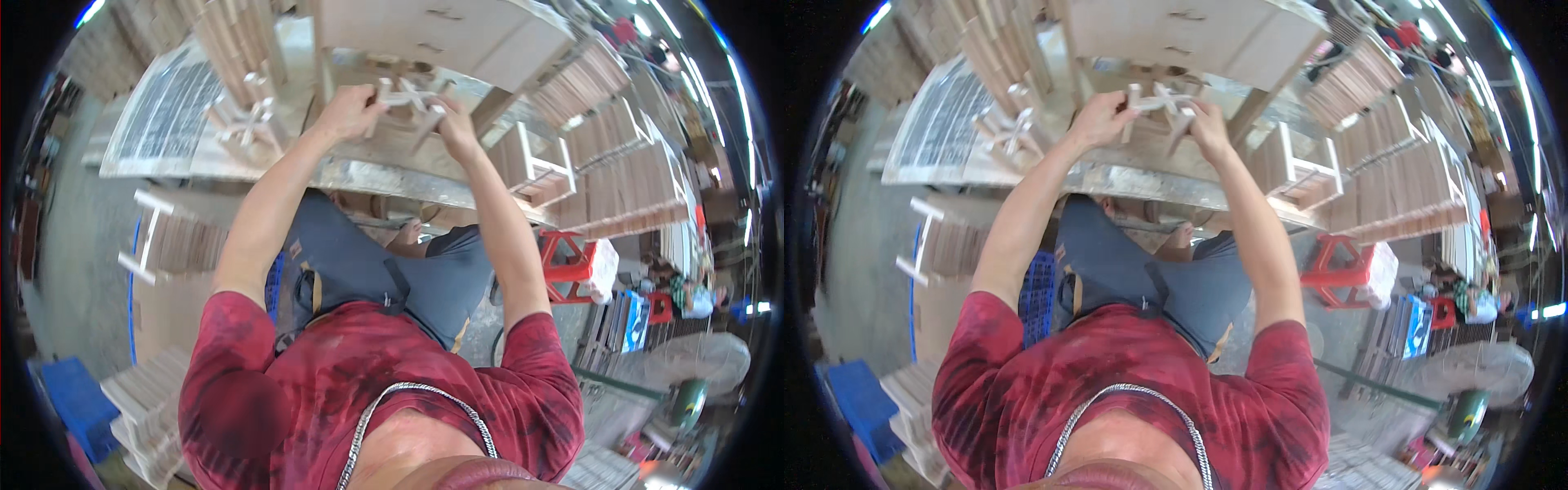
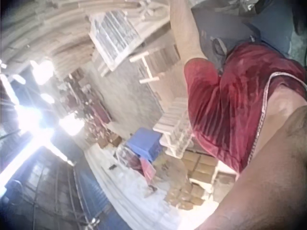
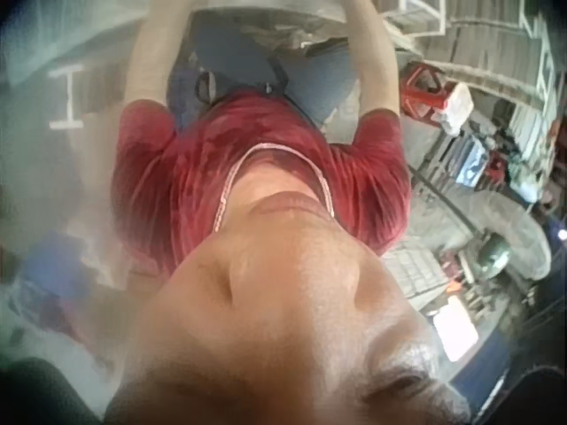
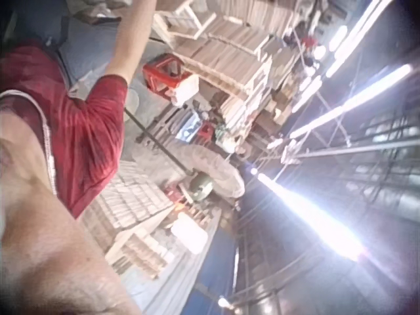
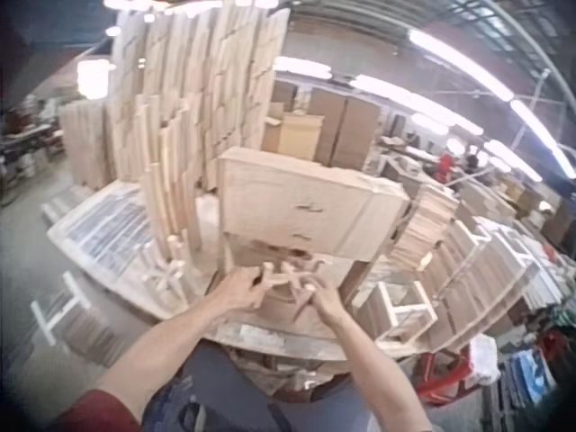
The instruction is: Assembling wooden cross-joints and fitting them onto vertical slats for furniture manufacturing.
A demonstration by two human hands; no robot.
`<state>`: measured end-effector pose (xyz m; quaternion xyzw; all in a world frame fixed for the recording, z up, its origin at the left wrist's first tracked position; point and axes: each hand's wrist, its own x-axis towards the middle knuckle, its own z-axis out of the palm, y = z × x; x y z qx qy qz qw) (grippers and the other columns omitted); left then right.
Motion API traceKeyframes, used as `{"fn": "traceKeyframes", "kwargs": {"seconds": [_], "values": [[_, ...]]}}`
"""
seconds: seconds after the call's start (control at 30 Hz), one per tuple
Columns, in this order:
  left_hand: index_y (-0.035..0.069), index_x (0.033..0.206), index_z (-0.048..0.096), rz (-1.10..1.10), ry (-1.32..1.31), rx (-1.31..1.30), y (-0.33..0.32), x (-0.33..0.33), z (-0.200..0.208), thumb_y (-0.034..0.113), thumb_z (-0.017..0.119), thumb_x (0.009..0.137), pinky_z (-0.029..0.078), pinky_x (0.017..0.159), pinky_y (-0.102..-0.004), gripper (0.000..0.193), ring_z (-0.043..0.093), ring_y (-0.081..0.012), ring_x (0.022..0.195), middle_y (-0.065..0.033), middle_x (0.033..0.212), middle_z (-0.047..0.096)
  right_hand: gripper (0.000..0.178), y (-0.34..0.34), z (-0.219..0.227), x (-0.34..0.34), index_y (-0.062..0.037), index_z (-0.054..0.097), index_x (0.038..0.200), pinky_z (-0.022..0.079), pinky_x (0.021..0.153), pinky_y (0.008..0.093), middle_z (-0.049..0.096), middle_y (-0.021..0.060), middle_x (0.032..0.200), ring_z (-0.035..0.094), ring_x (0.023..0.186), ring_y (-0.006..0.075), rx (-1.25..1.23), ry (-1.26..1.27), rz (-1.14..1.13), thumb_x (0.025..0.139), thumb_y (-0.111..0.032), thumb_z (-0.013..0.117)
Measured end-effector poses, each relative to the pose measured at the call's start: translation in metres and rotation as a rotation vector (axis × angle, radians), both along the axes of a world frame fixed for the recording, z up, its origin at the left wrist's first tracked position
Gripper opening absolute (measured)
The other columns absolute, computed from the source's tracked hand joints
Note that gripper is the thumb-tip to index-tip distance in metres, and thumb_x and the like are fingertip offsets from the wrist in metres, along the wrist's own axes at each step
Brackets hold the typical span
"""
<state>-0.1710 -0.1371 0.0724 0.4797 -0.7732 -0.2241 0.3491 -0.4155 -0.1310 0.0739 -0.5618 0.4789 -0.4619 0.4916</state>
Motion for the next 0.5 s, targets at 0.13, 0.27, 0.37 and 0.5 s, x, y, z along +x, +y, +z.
{"fn": "traceKeyframes", "kwargs": {"seconds": [0.13, 0.27, 0.37, 0.5], "values": [[-0.003, 0.097, 0.070, -0.032, 0.295, 0.359, 0.072, 0.017, 0.026, 0.029, 0.069, 0.093, 0.055, 0.063, -0.0384, 0.033, 0.069, -0.0255, 0.071, -0.0165, 0.079, 0.070, 0.045, 0.079, 0.026, -0.039, -0.0023, 0.066, 0.115, 0.054, 0.091, 0.0443, 0.065, 0.0208, 0.119, 0.062, 0.108, 0.0351, -0.791, 0.823, 0.160, 0.071, 0.007, 0.058], [-0.002, 0.098, 0.069, -0.146, 0.867, 0.795, 0.117, 0.055, 0.053, 0.030, 0.067, 0.098, 0.057, 0.056, -0.0307, 0.032, 0.068, -0.0175, 0.066, -0.0096, 0.081, 0.070, 0.050, 0.115, 0.050, -0.019, -0.0110, 0.069, 0.112, 0.053, 0.087, 0.0495, 0.057, 0.0170, 0.134, 0.058, 0.111, 0.0413, -1.074, 1.016, 0.328, 0.065, 0.004, 0.071], [-0.001, 0.102, 0.068, 0.057, 1.063, 0.749, 0.139, 0.085, 0.052, 0.031, 0.067, 0.098, 0.057, 0.057, -0.0312, 0.032, 0.068, -0.0162, 0.067, -0.0095, 0.081, 0.069, 0.041, 0.102, 0.052, 0.017, -0.0066, 0.070, 0.110, 0.053, 0.087, 0.0455, 0.062, 0.0176, 0.127, 0.061, 0.105, 0.0388, -1.167, 0.835, 0.292, 0.071, 0.005, 0.074], [-0.007, 0.113, 0.065, 0.867, 0.334, -0.129, 0.155, 0.138, 0.016, 0.040, 0.083, 0.082, 0.058, 0.069, -0.0341, 0.059, 0.071, -0.0230, 0.080, -0.0169, 0.087, 0.070, 0.026, 0.074, 0.075, 0.079, -0.0009, 0.070, 0.113, 0.052, 0.091, 0.0390, 0.068, 0.0155, 0.120, 0.065, 0.105, 0.0295, -0.997, 0.514, 0.246, 0.087, 0.003, 0.072]]}}
